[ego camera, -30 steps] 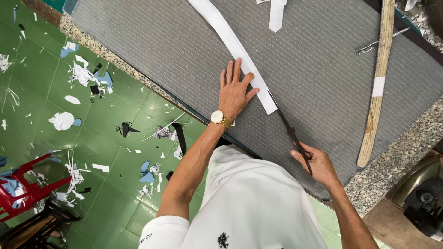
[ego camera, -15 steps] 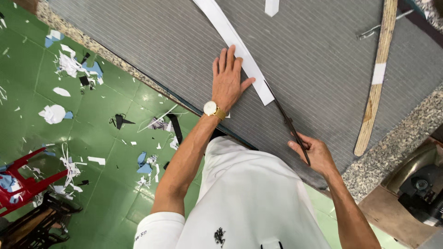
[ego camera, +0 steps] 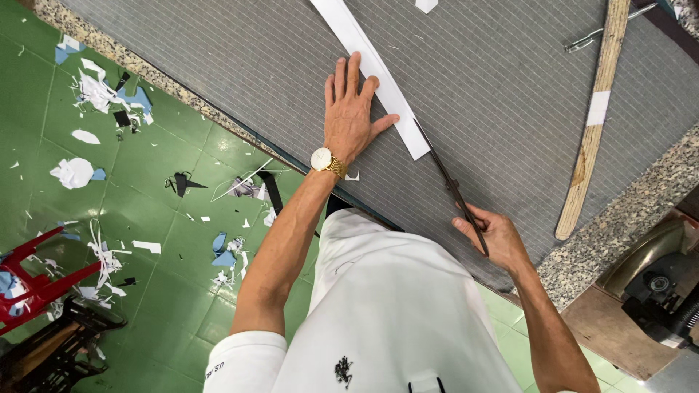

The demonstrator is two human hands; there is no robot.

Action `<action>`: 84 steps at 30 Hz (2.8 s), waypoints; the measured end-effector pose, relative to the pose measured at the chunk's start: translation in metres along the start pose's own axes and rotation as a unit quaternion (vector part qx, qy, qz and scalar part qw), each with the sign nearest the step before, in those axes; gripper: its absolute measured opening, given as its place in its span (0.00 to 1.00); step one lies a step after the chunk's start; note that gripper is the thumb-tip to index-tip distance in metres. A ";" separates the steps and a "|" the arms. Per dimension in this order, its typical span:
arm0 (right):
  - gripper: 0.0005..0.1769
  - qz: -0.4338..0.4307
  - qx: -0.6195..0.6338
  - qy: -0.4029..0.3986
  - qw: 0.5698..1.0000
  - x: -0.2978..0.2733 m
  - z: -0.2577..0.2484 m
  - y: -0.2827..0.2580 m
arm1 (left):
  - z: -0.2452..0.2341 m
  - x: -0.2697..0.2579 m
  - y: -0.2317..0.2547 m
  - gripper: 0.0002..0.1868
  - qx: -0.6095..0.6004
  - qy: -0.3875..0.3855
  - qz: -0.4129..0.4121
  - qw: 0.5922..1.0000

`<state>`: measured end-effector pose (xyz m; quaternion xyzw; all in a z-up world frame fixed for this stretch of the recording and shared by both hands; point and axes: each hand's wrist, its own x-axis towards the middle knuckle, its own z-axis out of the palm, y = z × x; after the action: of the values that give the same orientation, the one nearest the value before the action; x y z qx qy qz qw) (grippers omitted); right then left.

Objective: The person uses shears to cut a long white fabric strip into shorter segments on a gray cutting mat. They repeatedly trim the ends and fold the fabric to create rounded corners, then cut additional strips from a larger piece of white fabric.

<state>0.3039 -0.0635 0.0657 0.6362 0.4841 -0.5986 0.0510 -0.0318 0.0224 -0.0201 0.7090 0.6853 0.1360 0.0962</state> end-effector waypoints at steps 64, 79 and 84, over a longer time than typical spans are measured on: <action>0.29 -0.001 -0.037 0.005 0.999 0.024 0.007 -0.069 | -0.014 0.002 -0.003 0.17 -0.056 0.030 0.013 0.998; 0.31 -0.016 -0.010 0.002 1.000 0.045 0.014 -0.071 | -0.020 0.005 -0.003 0.18 -0.044 0.053 0.030 0.997; 0.29 -0.025 0.007 0.008 1.000 0.039 0.011 -0.084 | -0.021 0.011 -0.002 0.12 -0.037 0.080 0.031 0.996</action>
<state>0.2317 -0.0048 0.0740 0.6288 0.4961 -0.5981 0.0280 -0.0408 0.0322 -0.0002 0.7126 0.6632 0.2199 0.0629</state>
